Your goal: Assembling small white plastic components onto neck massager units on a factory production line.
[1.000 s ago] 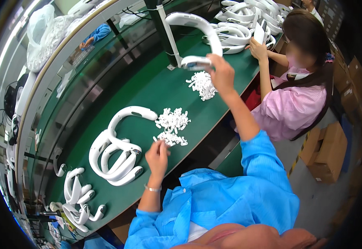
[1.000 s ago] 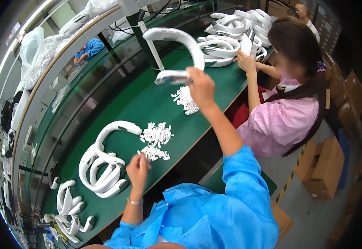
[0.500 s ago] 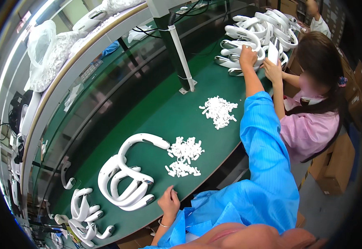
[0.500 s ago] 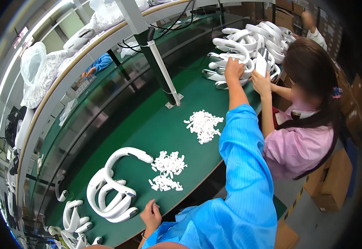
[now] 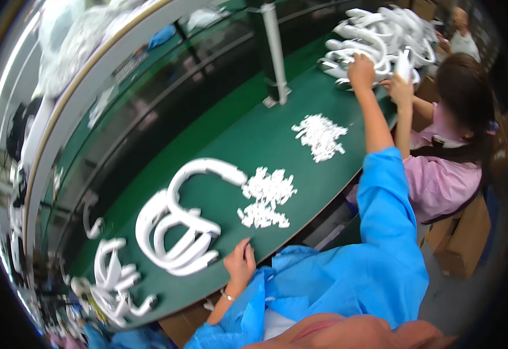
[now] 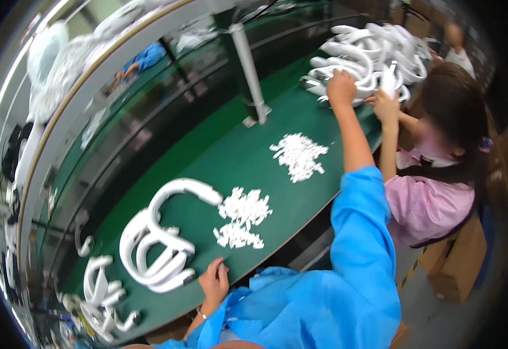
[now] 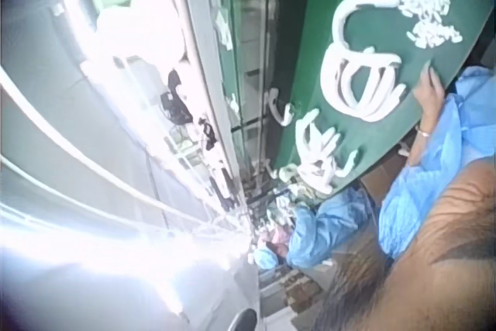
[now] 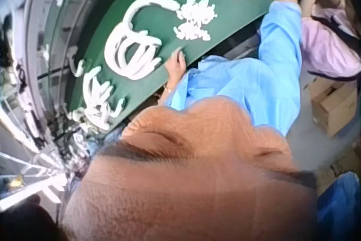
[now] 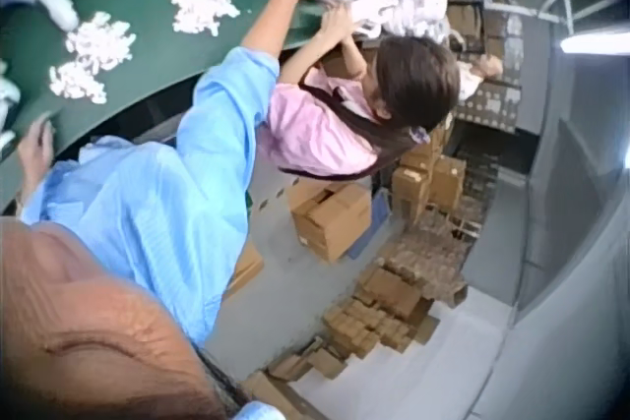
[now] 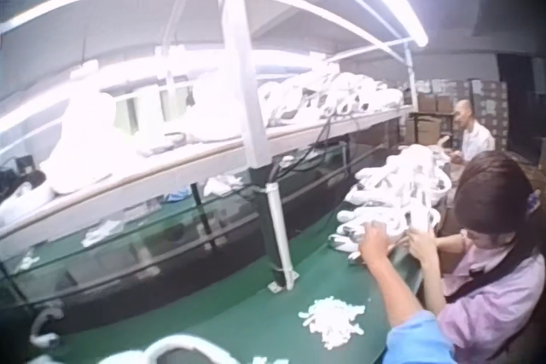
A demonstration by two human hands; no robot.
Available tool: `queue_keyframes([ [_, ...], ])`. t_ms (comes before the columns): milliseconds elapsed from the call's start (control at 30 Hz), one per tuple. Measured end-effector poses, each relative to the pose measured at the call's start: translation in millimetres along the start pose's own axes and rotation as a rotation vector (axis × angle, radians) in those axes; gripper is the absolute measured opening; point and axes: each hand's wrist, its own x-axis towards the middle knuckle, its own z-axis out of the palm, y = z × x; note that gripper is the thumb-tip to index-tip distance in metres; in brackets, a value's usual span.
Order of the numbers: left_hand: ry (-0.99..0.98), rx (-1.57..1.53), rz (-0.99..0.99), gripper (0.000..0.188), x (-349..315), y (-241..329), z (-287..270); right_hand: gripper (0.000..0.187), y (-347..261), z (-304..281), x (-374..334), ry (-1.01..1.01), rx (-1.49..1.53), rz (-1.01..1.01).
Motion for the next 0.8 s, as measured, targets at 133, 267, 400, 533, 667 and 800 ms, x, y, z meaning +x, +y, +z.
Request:
queue_keyframes([
  [133, -0.011, -0.055, 0.022, 0.02, 8.6, 0.7, 0.0, 0.029, -28.7, -62.2, -87.3, 0.031, 0.481, -0.358],
  [267, 0.008, -0.221, -0.059, 0.019, 6.1, 0.2, -5.8, 0.023, -108.5, -136.5, -175.5, -0.533, 1.051, -0.268],
  [400, -0.261, -0.701, -0.11, 0.014, 22.0, 36.2, -59.8, 0.018, -169.0, -214.0, -233.1, -0.915, 1.585, -0.1],
  [533, -0.698, -1.576, 0.58, 0.03, 58.9, 83.1, -117.9, 0.018, -252.3, -259.1, -320.6, -1.82, 1.93, -0.147],
  [667, -0.808, -1.737, 0.925, 0.034, 82.2, 116.0, -144.5, 0.03, -319.4, -303.1, -378.8, -2.18, 1.729, -0.814],
  [800, -0.798, -1.556, 0.546, 0.039, 87.3, 118.2, -174.3, 0.036, -354.2, -325.3, -401.5, -2.413, 1.637, -1.097],
])
